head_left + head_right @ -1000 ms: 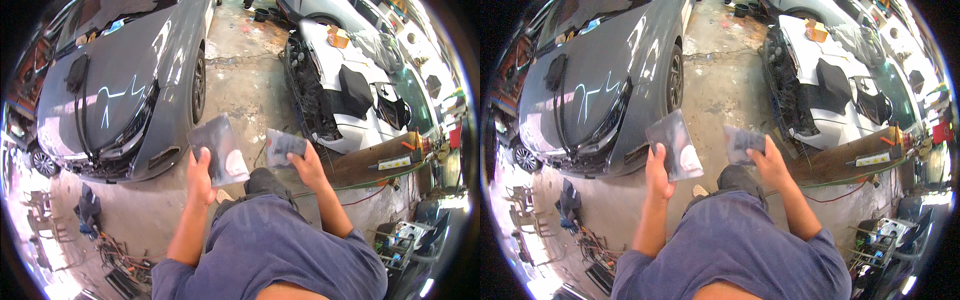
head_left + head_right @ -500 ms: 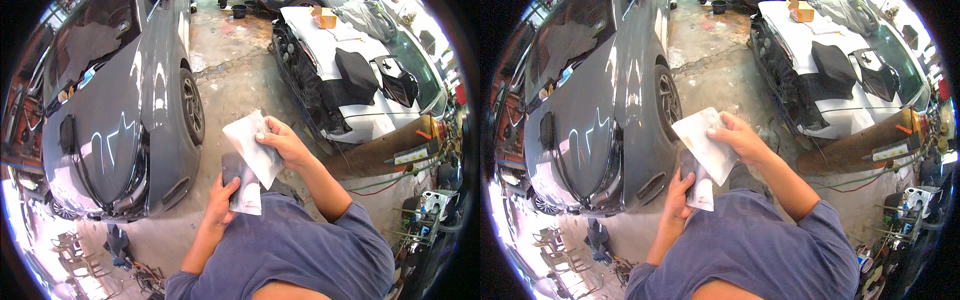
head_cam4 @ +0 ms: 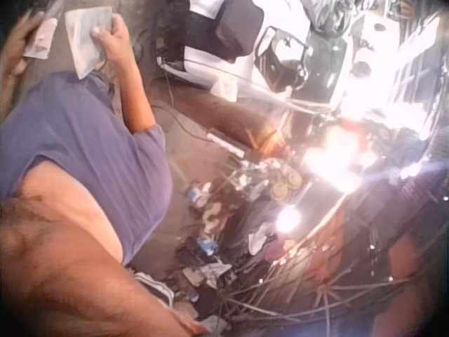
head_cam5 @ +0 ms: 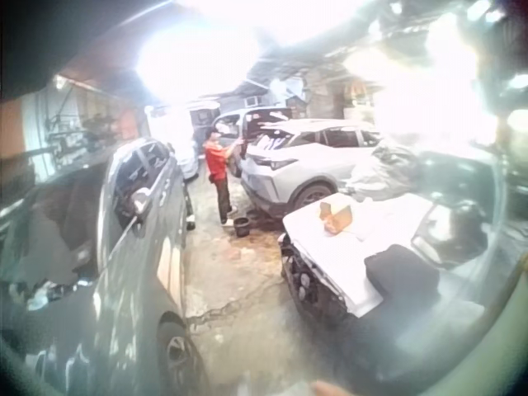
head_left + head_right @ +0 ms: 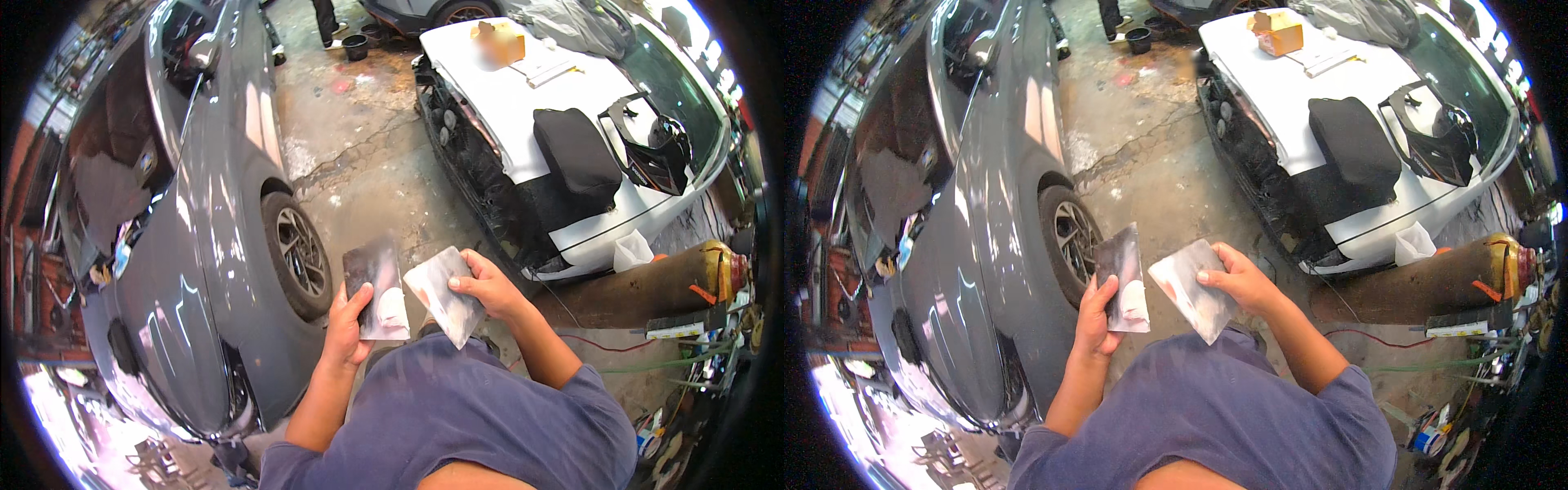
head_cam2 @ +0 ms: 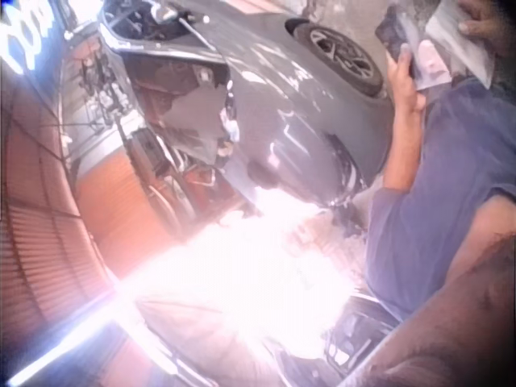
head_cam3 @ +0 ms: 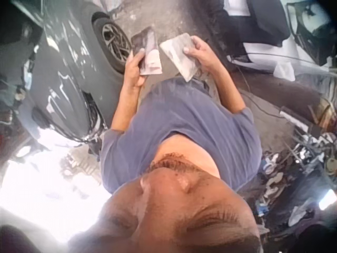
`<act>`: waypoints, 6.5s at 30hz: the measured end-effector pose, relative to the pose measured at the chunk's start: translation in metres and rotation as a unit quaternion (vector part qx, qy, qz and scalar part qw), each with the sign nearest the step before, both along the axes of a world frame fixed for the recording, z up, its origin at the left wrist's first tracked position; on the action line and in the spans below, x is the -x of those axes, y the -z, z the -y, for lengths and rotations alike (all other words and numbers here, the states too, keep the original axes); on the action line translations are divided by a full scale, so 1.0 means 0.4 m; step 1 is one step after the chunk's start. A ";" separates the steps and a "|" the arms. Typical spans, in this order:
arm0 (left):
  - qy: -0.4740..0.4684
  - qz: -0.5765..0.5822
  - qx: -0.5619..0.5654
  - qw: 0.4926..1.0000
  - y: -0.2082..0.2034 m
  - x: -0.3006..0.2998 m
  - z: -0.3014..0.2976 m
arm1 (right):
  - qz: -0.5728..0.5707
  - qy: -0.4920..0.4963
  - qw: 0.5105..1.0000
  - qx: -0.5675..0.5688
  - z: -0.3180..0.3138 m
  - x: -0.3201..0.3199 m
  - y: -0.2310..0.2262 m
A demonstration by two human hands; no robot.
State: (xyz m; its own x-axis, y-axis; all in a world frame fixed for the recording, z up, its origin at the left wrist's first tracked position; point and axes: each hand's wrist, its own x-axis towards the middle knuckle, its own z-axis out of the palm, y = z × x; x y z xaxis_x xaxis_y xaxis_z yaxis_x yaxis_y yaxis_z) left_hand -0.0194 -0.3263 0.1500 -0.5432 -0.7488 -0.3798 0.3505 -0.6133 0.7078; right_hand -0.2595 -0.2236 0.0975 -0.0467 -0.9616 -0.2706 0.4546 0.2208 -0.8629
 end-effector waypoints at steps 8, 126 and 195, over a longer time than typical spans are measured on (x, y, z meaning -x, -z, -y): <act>0.250 0.143 0.259 0.922 -0.020 0.179 0.219 | 0.081 0.091 0.993 0.002 0.041 0.199 -0.073; 0.153 0.092 0.340 0.923 -0.017 0.166 0.511 | -0.776 0.039 0.584 0.234 0.412 -0.020 -0.208; -0.093 0.025 0.096 0.991 0.079 0.482 0.708 | -0.778 -0.043 0.571 0.258 0.673 0.399 -0.069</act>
State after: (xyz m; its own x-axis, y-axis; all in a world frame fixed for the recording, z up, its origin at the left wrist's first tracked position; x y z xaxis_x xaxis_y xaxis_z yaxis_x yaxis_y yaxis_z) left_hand -0.2122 -0.6097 0.1182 -0.3737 -0.8949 -0.2438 0.4065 -0.3943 0.8242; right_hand -0.4190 -0.4927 0.1253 0.2099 -0.9112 0.3544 -0.9443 -0.2829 -0.1681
